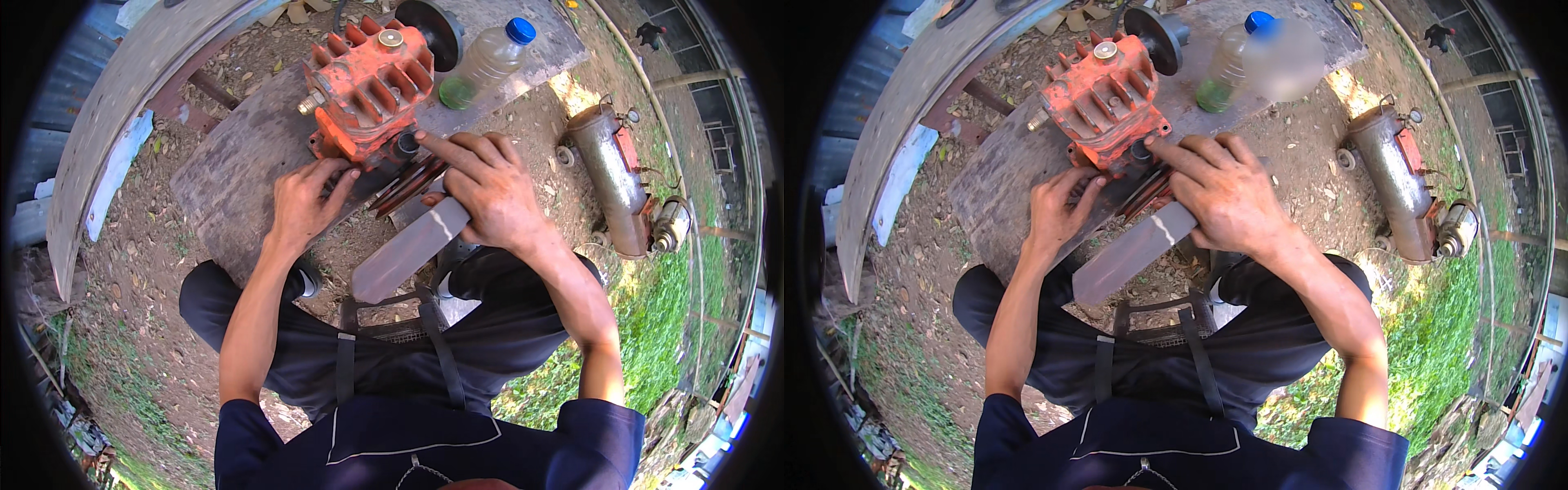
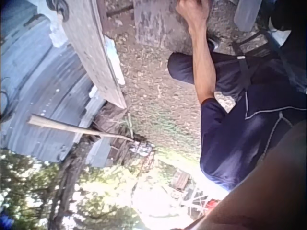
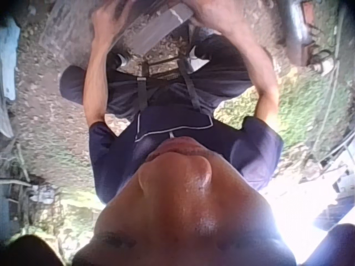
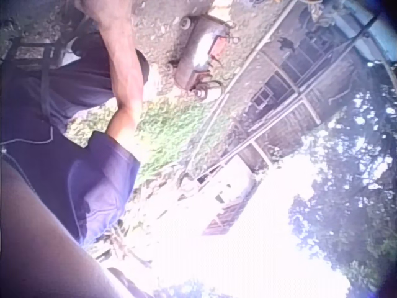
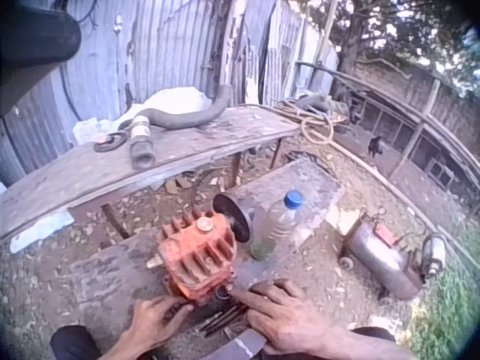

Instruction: The person brushes a red pump head with a wire brush, pours liquid from a plastic bottle onto it, and wipes a small plate with a cloth. They then use two wrenches to tighten bolts on a pulley wheel.

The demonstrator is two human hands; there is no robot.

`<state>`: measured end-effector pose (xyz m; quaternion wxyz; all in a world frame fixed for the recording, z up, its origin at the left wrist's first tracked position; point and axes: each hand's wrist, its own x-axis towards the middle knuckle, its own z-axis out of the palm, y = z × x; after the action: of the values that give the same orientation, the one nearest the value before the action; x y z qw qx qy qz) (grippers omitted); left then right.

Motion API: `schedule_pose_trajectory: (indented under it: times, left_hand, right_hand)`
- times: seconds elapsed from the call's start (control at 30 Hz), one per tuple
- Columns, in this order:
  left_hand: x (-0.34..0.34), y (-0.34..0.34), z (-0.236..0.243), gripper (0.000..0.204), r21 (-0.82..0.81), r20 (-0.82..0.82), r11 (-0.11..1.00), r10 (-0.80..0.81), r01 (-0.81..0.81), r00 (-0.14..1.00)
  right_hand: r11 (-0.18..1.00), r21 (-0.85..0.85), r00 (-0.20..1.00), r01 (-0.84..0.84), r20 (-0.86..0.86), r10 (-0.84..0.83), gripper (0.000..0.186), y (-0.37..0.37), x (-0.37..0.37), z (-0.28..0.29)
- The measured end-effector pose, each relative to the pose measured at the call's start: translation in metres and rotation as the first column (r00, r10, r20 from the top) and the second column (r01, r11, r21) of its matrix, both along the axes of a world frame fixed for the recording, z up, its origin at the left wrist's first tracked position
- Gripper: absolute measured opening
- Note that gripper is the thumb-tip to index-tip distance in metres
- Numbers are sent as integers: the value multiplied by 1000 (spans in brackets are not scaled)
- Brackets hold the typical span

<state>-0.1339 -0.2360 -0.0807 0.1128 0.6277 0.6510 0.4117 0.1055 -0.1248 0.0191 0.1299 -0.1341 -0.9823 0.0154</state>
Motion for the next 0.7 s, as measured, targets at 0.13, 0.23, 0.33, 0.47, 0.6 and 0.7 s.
schedule_pose_trajectory:
  times: [0.13, 0.23, 0.33, 0.47, 0.6, 0.7]
  left_hand:
    - [0, 1, -2, 13, 7, 5, 1000, -10, 10, 1000]
    - [0, 2, -4, 13, -2, 10, 1000, -13, 13, 1000]
    - [0, 2, -3, 13, 0, 13, 1000, -16, 16, 1000]
    - [4, 1, 0, 12, -22, 5, 1000, -16, 16, 1000]
    - [7, 0, 5, 11, -7, 9, 1000, -15, 15, 1000]
    - [3, -2, -3, 10, 33, -21, 999, -8, 9, 1000]
  right_hand:
    - [999, -38, 999, -25, 21, 26, 36, -4, -9, -2]
    - [997, -72, 1000, -21, 7, 22, 35, -7, -14, -1]
    - [989, -148, 1000, -27, -13, 26, 34, -5, -18, 4]
    - [977, -205, 997, -62, -54, 52, 30, 4, -25, 5]
    - [966, -250, 997, -66, -45, 57, 25, 9, -30, 1]
    - [954, -275, 992, -122, -62, 109, 24, 12, -28, 1]
